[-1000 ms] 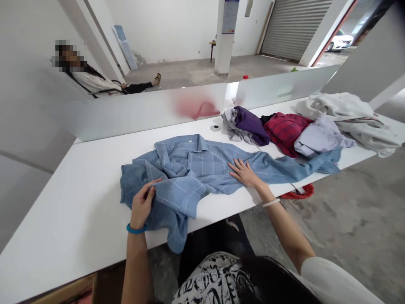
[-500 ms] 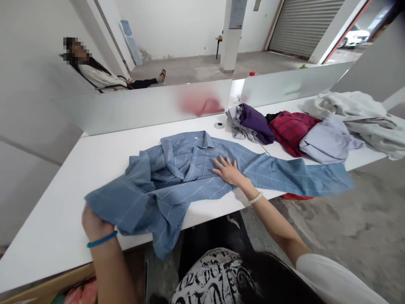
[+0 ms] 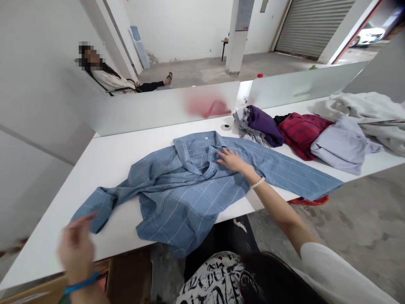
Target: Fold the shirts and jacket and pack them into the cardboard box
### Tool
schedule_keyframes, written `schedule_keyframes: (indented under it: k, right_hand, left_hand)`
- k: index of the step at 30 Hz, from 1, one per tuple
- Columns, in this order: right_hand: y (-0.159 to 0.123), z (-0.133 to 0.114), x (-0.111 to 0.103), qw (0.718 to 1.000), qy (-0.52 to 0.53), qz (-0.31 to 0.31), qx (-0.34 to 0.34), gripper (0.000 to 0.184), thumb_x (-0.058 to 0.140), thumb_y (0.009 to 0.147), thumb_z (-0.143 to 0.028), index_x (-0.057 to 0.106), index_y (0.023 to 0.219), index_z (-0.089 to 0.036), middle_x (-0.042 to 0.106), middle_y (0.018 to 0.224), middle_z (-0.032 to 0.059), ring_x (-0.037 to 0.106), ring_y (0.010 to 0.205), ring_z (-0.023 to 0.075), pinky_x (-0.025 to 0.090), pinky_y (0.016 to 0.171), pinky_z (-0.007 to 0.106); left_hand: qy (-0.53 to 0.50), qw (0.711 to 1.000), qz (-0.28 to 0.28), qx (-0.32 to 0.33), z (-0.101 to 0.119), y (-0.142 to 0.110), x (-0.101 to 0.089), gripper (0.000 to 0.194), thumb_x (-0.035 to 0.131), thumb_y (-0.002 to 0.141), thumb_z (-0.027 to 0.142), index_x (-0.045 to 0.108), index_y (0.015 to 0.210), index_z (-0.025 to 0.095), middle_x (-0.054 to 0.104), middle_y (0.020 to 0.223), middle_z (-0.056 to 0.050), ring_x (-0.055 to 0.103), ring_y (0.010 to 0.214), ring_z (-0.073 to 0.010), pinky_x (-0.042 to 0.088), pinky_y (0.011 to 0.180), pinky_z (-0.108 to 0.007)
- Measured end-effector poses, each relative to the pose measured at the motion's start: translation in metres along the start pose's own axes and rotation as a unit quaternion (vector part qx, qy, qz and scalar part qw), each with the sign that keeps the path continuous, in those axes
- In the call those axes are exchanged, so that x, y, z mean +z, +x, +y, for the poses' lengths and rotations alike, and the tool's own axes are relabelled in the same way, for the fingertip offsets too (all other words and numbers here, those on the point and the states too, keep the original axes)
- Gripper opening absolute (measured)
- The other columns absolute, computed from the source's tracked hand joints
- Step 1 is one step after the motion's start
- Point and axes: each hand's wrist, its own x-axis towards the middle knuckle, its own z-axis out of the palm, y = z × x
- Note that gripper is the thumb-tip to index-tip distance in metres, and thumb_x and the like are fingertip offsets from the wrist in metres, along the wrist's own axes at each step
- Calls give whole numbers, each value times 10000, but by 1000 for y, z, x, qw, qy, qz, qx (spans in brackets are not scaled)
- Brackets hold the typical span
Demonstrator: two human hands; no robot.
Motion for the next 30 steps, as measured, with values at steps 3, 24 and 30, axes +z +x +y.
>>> schedule_keyframes:
  k: [3,24,30]
  right_hand:
    - [21,-37,11,999,30,13,3,621,213,948,-556,206,1490,-253,173,1534,184,150,1387,422,214,1007,682]
    - [91,-79,2,996,72,4,52,690,165,909,-653,264,1470,-265,226,1524,158,189,1375,420,159,1020,685]
    - [46,-99,37,994,106,9,19,811,104,853,-733,183,1497,-247,136,1553,146,38,1413,390,75,1050,673]
  left_hand:
    - [25,967,-198,155,14,-55,49,407,420,851,519,630,1058,239,660,1157,-71,566,1131,-298,404,1010,-532]
    - [36,935,-155,316,67,-112,69,215,442,920,223,646,944,163,691,928,-73,626,903,-182,482,849,-317]
    - [158,932,-165,282,29,-59,115,442,310,943,333,604,1173,95,540,1311,-187,477,1235,-310,383,1014,-507]
